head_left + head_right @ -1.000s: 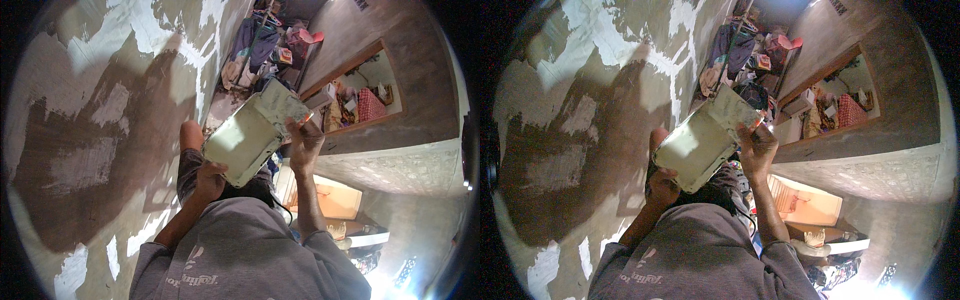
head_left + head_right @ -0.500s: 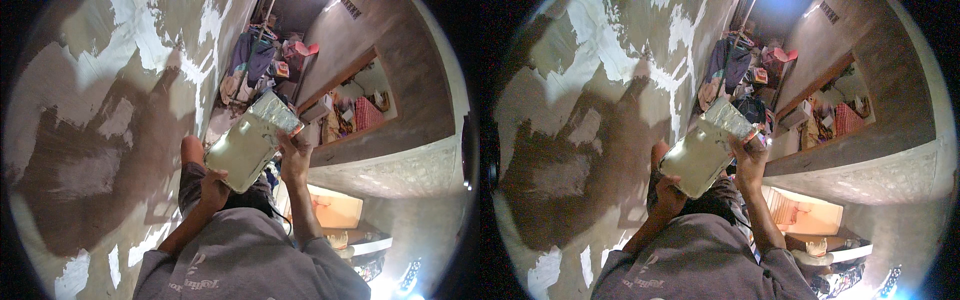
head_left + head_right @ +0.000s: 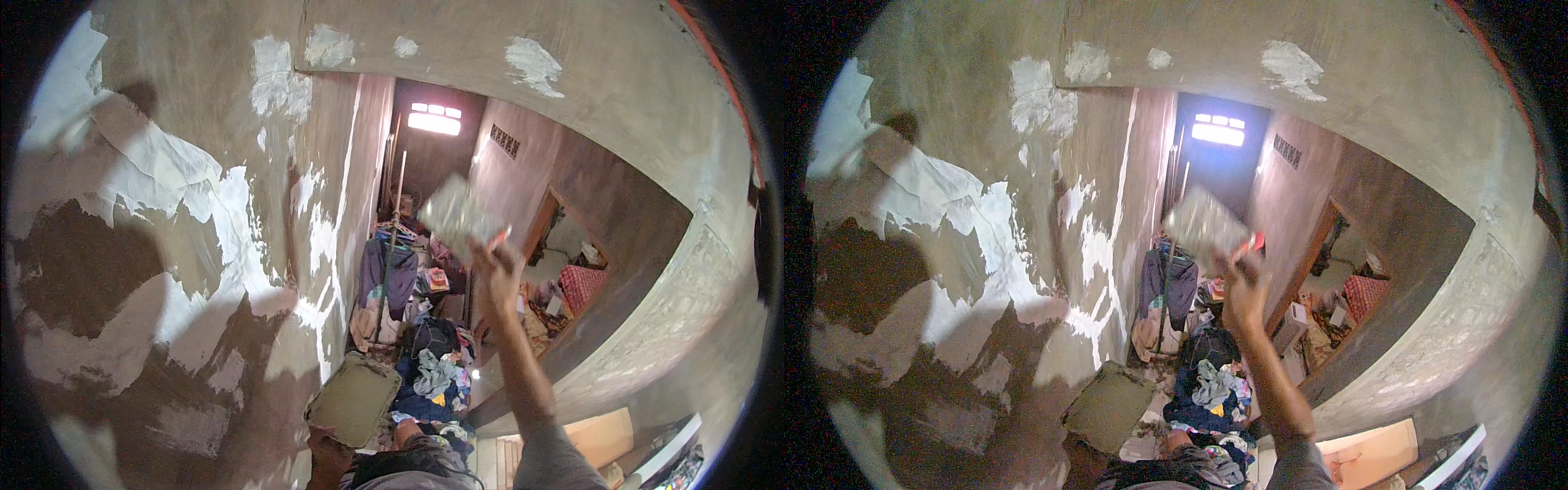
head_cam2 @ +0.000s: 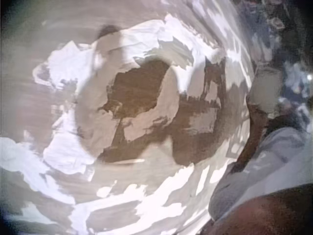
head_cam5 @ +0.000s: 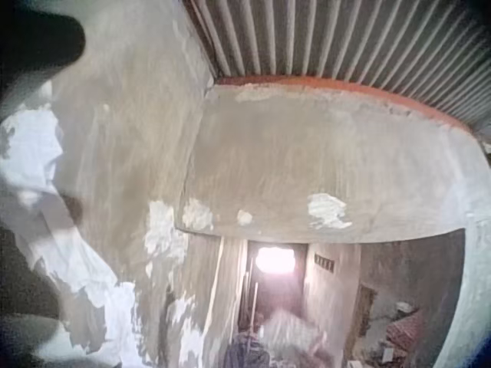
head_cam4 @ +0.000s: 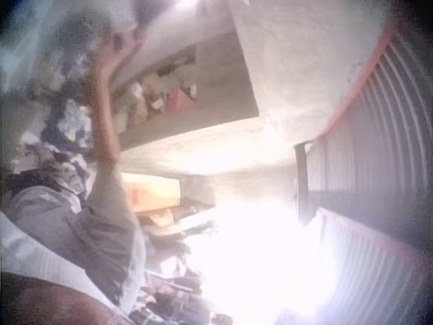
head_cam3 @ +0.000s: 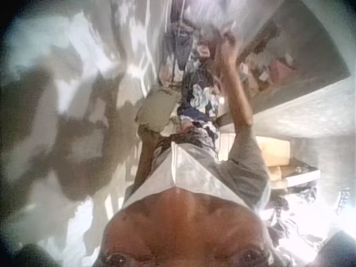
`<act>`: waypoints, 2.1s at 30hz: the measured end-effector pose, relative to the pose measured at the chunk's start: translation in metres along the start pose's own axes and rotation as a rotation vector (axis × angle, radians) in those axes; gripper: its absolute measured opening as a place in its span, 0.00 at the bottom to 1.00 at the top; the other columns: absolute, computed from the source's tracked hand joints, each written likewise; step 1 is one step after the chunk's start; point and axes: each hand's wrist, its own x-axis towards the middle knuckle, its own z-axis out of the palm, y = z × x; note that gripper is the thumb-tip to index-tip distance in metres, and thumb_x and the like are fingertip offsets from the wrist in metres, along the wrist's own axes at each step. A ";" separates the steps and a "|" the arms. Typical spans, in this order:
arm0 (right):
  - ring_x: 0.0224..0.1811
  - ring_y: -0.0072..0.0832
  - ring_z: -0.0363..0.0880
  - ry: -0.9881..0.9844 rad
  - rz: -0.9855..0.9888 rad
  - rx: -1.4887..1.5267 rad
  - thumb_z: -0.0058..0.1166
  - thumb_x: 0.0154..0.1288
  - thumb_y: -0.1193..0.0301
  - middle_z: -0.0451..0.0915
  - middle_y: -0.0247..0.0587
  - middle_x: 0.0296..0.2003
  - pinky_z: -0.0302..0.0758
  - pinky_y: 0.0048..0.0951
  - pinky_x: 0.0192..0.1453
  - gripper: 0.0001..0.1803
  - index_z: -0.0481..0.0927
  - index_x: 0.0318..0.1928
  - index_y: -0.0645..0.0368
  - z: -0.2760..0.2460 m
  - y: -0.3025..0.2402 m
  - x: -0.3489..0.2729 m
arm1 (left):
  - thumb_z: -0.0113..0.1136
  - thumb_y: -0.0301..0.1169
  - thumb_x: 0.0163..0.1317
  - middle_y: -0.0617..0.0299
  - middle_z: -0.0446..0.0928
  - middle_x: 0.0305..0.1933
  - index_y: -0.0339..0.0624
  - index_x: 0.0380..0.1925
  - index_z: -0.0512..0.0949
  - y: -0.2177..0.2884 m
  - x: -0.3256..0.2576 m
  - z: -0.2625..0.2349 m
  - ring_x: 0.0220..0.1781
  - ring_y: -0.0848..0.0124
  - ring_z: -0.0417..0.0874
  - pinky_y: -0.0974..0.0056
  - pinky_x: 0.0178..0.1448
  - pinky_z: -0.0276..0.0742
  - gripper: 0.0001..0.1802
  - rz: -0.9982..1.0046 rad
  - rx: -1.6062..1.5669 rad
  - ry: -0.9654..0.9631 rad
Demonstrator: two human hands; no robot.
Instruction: The person applies wall putty to a concrete wall using a putty knife, taking more material from a small plastic container as needed.
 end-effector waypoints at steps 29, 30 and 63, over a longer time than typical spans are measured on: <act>0.57 0.47 0.60 -0.148 -1.286 -1.872 0.43 0.58 0.64 0.60 0.53 0.58 0.61 0.45 0.59 0.27 0.62 0.57 0.61 0.083 -0.028 0.220 | 0.47 0.35 0.51 0.47 0.69 0.51 0.37 0.55 0.61 0.013 -0.014 -0.014 0.45 0.56 0.74 0.51 0.48 0.73 0.29 -0.189 -0.242 0.106; 0.56 0.44 0.62 -0.075 -1.256 -1.857 0.42 0.58 0.67 0.62 0.52 0.56 0.63 0.43 0.58 0.25 0.63 0.56 0.62 0.084 -0.042 0.219 | 0.48 0.35 0.51 0.48 0.71 0.49 0.37 0.54 0.62 0.011 -0.013 -0.015 0.40 0.59 0.77 0.54 0.45 0.76 0.29 -0.168 -0.235 0.076; 0.48 0.44 0.72 -0.106 -1.179 -1.882 0.46 0.55 0.74 0.71 0.53 0.47 0.77 0.34 0.42 0.17 0.71 0.47 0.65 0.093 -0.064 0.201 | 0.53 0.32 0.36 0.55 0.66 0.49 0.53 0.53 0.59 0.006 0.000 0.003 0.51 0.57 0.70 0.52 0.50 0.74 0.36 -0.165 -0.291 -0.007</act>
